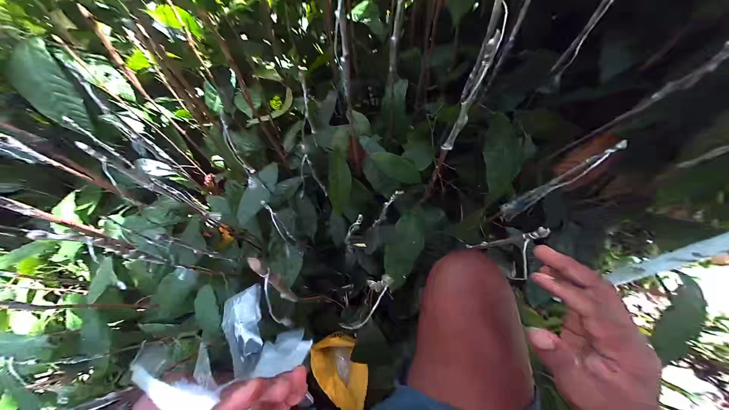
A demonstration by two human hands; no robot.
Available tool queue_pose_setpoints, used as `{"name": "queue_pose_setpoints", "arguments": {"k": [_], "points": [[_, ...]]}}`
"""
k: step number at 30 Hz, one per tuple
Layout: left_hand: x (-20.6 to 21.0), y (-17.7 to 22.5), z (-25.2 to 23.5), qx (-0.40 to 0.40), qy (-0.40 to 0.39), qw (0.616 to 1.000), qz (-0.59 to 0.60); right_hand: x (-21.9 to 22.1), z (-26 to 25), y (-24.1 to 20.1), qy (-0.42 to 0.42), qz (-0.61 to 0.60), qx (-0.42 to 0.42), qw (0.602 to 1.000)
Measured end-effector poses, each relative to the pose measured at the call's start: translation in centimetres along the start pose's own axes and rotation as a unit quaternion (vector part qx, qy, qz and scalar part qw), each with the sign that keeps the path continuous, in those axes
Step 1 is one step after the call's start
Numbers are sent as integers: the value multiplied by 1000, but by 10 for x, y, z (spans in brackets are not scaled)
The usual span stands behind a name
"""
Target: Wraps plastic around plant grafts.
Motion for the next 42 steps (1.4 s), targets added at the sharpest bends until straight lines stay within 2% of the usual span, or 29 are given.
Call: {"name": "queue_pose_setpoints", "arguments": {"k": [2, 4, 8, 11, 13, 17, 21, 25, 28, 31, 33, 36, 39, 42], "points": [[5, -26, 4, -25, 6, 1000, 7, -2, 3, 4, 11, 11, 14, 1000], [20, -54, 8, -58, -22, 998, -29, -8, 0, 8, 23, 4, 25, 999], [62, -106, -2, -107, -96, 973, -181, -7, -11, 14, 46, -38, 13, 998], [89, -155, -19, -113, -106, 948, -278, 0, -11, 16, 47, -59, 5, 997], [104, -185, -32, -182, -103, 945, -251, 1, -8, 17, 62, -57, 3, 996], [146, -225, -40, -316, -184, 920, -140, -7, 2, 21, 101, -59, 5, 993], [148, -240, -32, -350, -186, 909, -131, -8, 7, 28, 98, -55, 21, 993], [121, -248, -28, -359, -177, 906, -134, 3, 5, 28, 80, -75, 17, 994], [94, -232, -12, -382, -196, 889, -158, 16, 3, 14, 44, -103, -6, 994], [75, -170, 6, -308, -246, 903, -169, 42, 8, -9, -49, -178, 0, 983], [57, -130, 12, -217, -210, 940, -159, 70, 16, -26, -148, -241, 14, 959], [29, -92, 14, -141, -99, 974, -148, 121, 28, -45, -275, -320, 63, 905], [24, -77, 11, -83, -69, 985, -136, 162, 37, -53, -315, -355, 152, 867], [27, -75, 12, -76, -75, 985, -135, 183, 34, -55, -306, -356, 189, 862]]}}
Point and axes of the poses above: each hand's wrist, its own z-axis away from the middle knuckle, its own x-axis out of the palm, y = z × x, the point moved 9 cm from there along -z, towards the middle knuckle, and after that the axes turned 3 degrees about -z, right-handed, at the moved point
